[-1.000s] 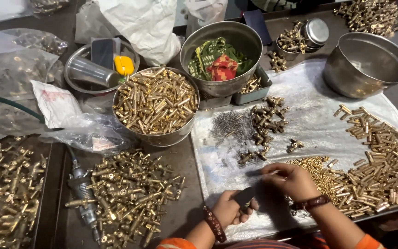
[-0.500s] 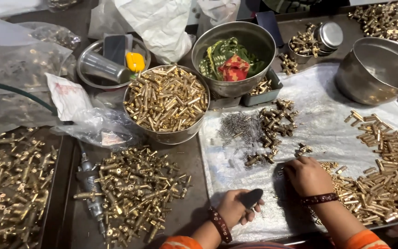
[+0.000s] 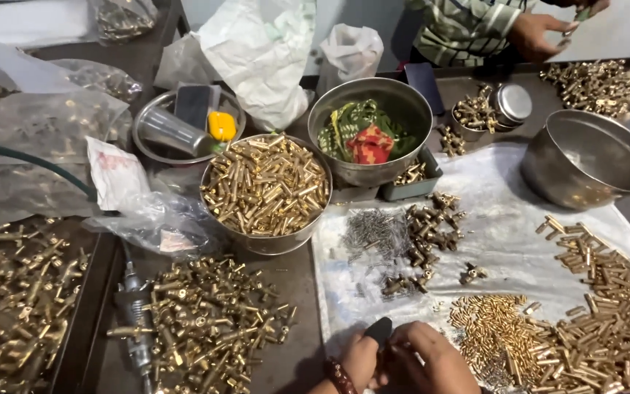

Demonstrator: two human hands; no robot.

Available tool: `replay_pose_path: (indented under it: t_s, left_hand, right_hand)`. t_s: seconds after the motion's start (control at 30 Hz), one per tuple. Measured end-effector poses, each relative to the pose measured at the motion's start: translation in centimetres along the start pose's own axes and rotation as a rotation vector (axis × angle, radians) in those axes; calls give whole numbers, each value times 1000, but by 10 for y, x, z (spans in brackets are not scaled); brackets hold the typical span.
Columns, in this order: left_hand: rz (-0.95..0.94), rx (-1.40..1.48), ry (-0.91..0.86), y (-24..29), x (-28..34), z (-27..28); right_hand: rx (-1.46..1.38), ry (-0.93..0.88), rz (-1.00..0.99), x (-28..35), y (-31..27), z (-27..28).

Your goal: Assembling small brass metal fittings by manually inserting metal pins.

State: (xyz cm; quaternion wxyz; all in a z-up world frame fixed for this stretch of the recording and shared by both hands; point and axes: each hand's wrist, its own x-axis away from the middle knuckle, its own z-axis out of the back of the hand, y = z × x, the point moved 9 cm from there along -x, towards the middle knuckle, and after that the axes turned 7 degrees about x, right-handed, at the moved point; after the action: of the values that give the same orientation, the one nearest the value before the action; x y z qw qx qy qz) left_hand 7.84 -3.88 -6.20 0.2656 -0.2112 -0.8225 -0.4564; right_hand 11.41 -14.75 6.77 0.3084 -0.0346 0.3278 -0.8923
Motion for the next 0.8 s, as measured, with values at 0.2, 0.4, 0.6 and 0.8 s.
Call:
replay_pose_path:
  t_s: [0.2, 0.4, 0.6, 0.8]
  left_hand:
    - [54, 59, 95, -13, -9, 6]
    - [43, 44, -35, -9, -4, -1]
    - [-34, 88, -40, -22, -32, 10]
    - [-112, 174, -51, -38, -53, 21]
  right_hand:
    - [76, -13, -62, 1, -3, -2]
    - [164, 483, -20, -47, -33, 120]
    - [-151, 358, -138, -55, -15, 97]
    - [-80, 87, -148, -11, 0, 11]
